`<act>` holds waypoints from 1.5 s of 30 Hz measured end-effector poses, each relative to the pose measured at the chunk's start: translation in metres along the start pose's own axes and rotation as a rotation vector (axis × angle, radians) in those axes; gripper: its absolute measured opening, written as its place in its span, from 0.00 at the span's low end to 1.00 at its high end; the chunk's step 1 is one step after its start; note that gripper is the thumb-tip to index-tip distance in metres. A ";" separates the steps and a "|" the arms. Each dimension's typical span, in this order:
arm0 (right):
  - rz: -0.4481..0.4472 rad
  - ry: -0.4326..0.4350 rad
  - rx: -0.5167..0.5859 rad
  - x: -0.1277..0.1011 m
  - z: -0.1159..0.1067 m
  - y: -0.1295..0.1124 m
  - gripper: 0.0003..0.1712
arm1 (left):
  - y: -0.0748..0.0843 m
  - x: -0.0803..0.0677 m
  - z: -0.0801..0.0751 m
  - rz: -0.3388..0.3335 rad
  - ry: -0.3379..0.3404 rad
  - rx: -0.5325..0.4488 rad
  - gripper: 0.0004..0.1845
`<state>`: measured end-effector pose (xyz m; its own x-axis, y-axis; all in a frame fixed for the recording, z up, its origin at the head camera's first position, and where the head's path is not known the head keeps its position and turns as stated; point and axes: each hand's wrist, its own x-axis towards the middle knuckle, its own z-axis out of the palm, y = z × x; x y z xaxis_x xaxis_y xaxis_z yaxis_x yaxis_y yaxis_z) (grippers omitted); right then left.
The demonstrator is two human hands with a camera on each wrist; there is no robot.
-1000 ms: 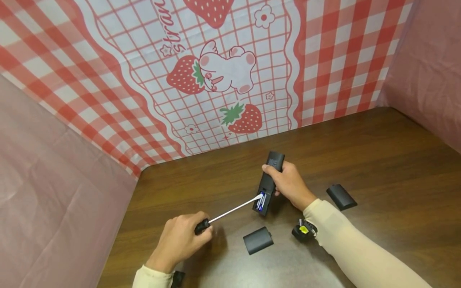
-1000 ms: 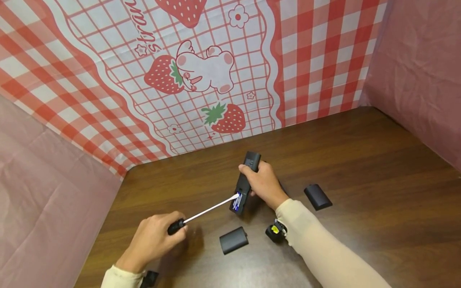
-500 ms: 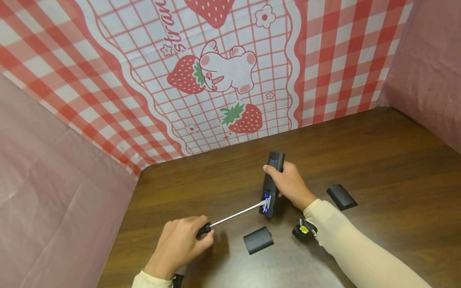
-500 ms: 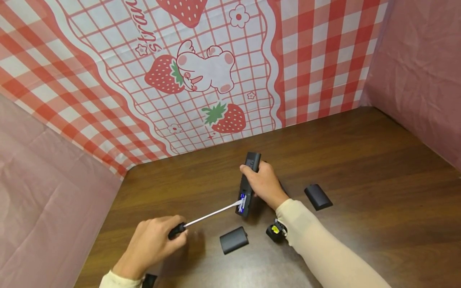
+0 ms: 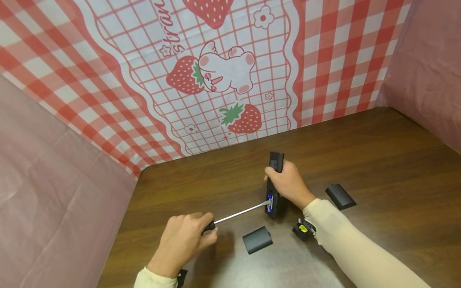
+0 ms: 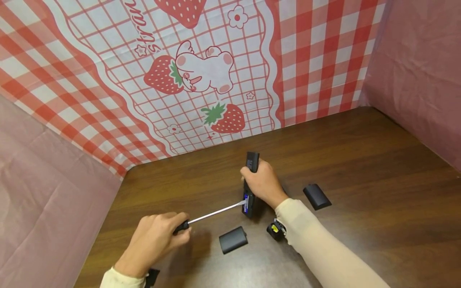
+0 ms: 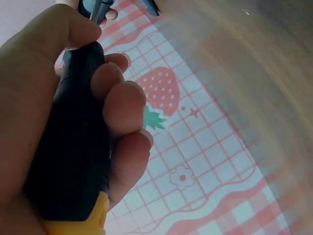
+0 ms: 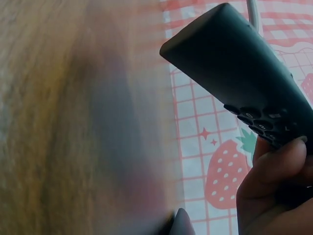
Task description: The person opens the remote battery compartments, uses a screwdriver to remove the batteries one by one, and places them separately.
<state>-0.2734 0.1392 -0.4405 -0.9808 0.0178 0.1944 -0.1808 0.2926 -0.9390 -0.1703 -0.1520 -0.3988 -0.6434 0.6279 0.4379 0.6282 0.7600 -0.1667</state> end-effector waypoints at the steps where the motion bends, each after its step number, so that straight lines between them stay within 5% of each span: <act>1: -0.003 -0.006 0.009 0.000 0.000 0.000 0.10 | 0.000 0.001 0.000 0.005 -0.001 0.003 0.14; 15: -0.033 0.031 0.130 -0.006 0.007 0.000 0.20 | 0.009 0.005 -0.007 0.027 0.024 0.007 0.09; 26: 0.037 -0.043 0.469 -0.007 0.004 -0.001 0.22 | 0.012 0.009 -0.006 0.012 0.015 0.000 0.09; 45: 0.096 -0.069 0.357 -0.004 -0.003 -0.001 0.19 | 0.005 0.016 0.023 0.102 -0.018 -0.165 0.15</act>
<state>-0.2693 0.1416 -0.4392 -0.9949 -0.0389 0.0929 -0.0905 -0.0589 -0.9942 -0.1876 -0.1346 -0.4134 -0.5799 0.7040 0.4100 0.7526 0.6556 -0.0612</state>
